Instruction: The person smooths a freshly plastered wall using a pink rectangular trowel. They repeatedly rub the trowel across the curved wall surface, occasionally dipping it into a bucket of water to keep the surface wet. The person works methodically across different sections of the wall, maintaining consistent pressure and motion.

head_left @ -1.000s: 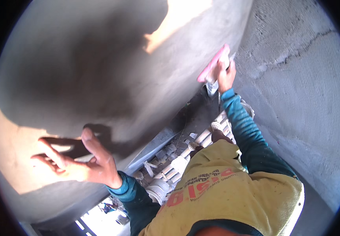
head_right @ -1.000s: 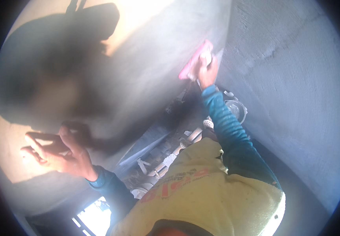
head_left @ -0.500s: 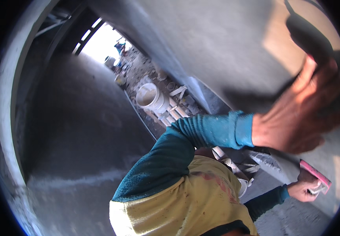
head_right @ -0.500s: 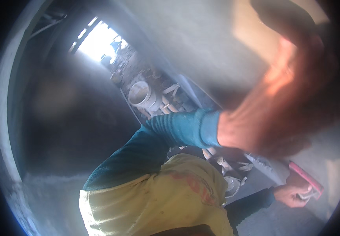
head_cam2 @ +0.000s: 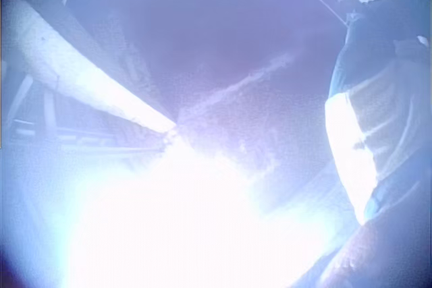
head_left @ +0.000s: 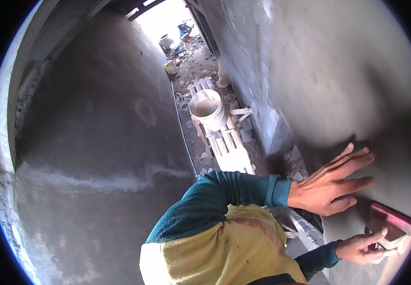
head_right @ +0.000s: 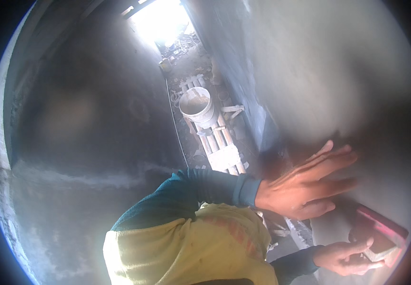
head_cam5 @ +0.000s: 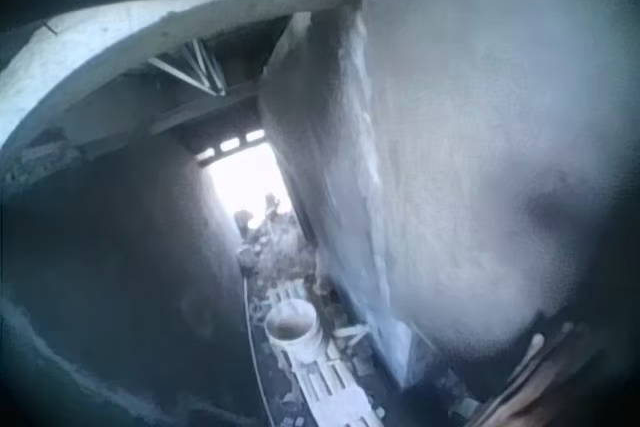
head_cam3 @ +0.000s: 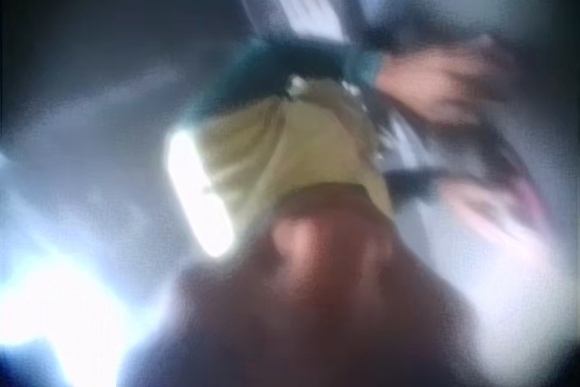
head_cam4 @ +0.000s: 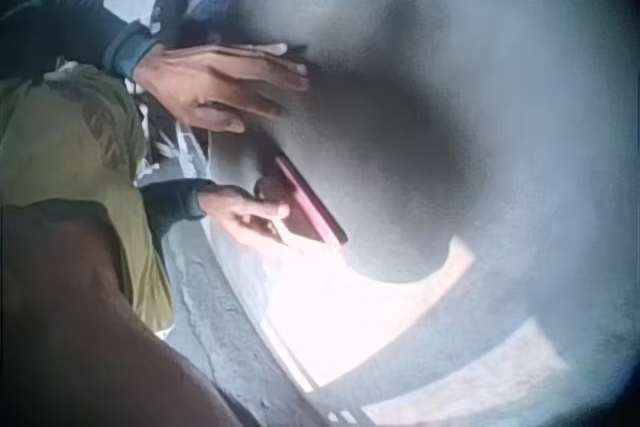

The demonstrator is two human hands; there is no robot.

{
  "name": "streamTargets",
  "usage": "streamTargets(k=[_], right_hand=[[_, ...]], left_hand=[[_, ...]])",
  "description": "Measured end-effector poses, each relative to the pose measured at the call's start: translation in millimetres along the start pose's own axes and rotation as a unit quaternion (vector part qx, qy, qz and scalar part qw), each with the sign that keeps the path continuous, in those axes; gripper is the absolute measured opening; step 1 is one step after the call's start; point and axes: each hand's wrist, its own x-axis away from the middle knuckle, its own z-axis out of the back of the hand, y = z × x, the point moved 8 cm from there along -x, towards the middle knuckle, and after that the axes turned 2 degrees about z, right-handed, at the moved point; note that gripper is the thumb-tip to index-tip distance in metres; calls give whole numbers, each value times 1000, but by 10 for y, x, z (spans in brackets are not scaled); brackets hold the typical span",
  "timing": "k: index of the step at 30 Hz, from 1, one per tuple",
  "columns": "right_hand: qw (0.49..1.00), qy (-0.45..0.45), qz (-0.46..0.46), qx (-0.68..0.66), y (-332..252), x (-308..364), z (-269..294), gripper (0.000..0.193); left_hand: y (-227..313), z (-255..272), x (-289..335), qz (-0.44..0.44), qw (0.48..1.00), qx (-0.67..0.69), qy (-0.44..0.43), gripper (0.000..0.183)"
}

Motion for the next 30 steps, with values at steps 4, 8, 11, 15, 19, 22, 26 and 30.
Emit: streamTargets(k=[4,8,11,15,19,22,26,30], right_hand=[[997,-4,74,-16,-560,162,-500,69],[989,-122,60,-60,-963,627,-1036,69],[977,-179,2,-115,-775,1152,-1284,66],[982,-164,86,-45,-688,1334,-1178,63],[972,-188,139,-3,-692,1048,-1251,60],[960,-230,155,46,-824,841,-1501,59],[921,-341,186,-6,-1155,1192,-1613,57],[865,-463,118,-153,-970,1615,-1381,50]], left_hand=[[-282,294,139,42,999,30,12,63],[-586,390,256,120,985,124,21,61],[-767,256,341,143,973,176,33,67],[-735,-135,390,91,985,139,40,75],[-501,-256,-91,13,980,147,137,72],[-465,85,-310,83,982,95,141,61],[-1220,173,14,238,942,88,221,52],[-1633,-107,531,279,915,91,276,47]])
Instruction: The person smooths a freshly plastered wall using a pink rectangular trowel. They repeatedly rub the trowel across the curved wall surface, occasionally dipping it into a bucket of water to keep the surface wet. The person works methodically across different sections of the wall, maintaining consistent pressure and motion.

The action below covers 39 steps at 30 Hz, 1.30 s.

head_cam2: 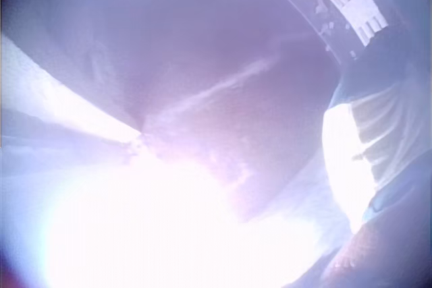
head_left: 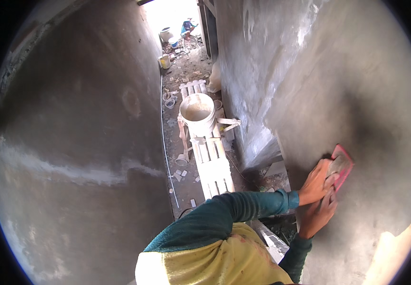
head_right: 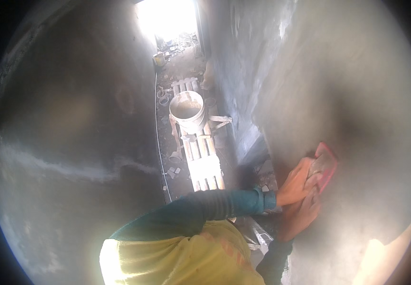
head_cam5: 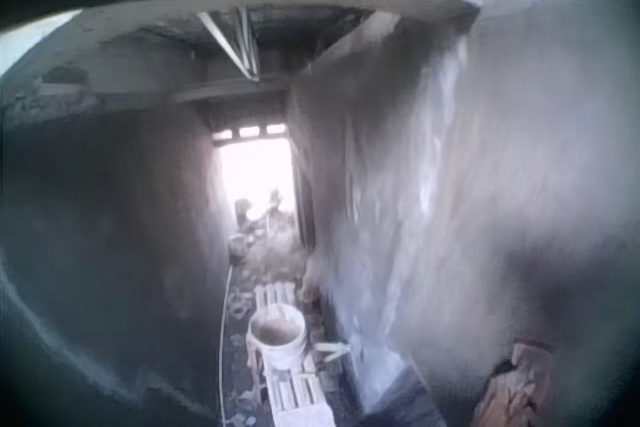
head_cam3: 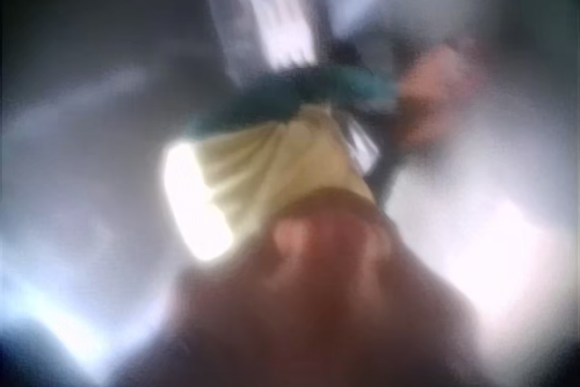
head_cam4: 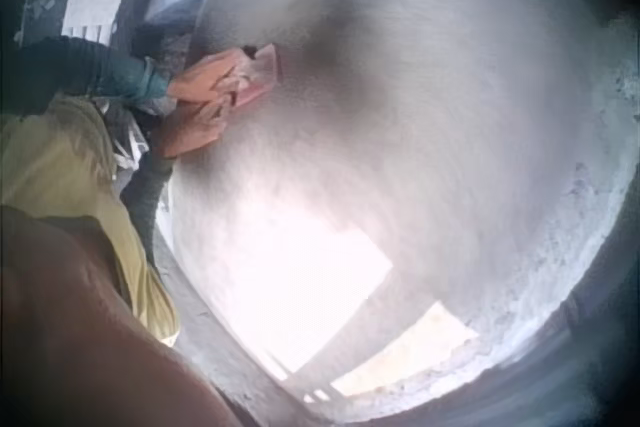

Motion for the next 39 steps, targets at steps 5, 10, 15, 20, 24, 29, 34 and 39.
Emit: streamTargets(k=[5,10,15,20,24,29,34,39], right_hand=[[998,35,19,39,327,403,513,39],[993,113,10,-35,207,239,1189,38],[992,50,22,-113,218,293,1113,35],[985,33,10,-168,210,272,875,30],[985,33,33,-164,84,109,945,31],[987,33,40,-151,213,158,1011,32],[990,58,65,-112,169,80,1036,38],[984,101,77,-122,-9,-163,1270,42]], left_hand=[[11,-278,285,-84,989,-116,-28,53],[391,73,-1039,-186,950,-191,165,55],[388,956,-2000,-155,923,-144,321,38],[-63,91,-379,-161,968,-76,177,37],[1006,-13,-983,-268,926,-157,214,48],[282,749,-1870,-139,940,-122,287,47],[-816,226,-250,52,970,-72,225,38],[782,90,-1165,-253,884,-276,281,47]])
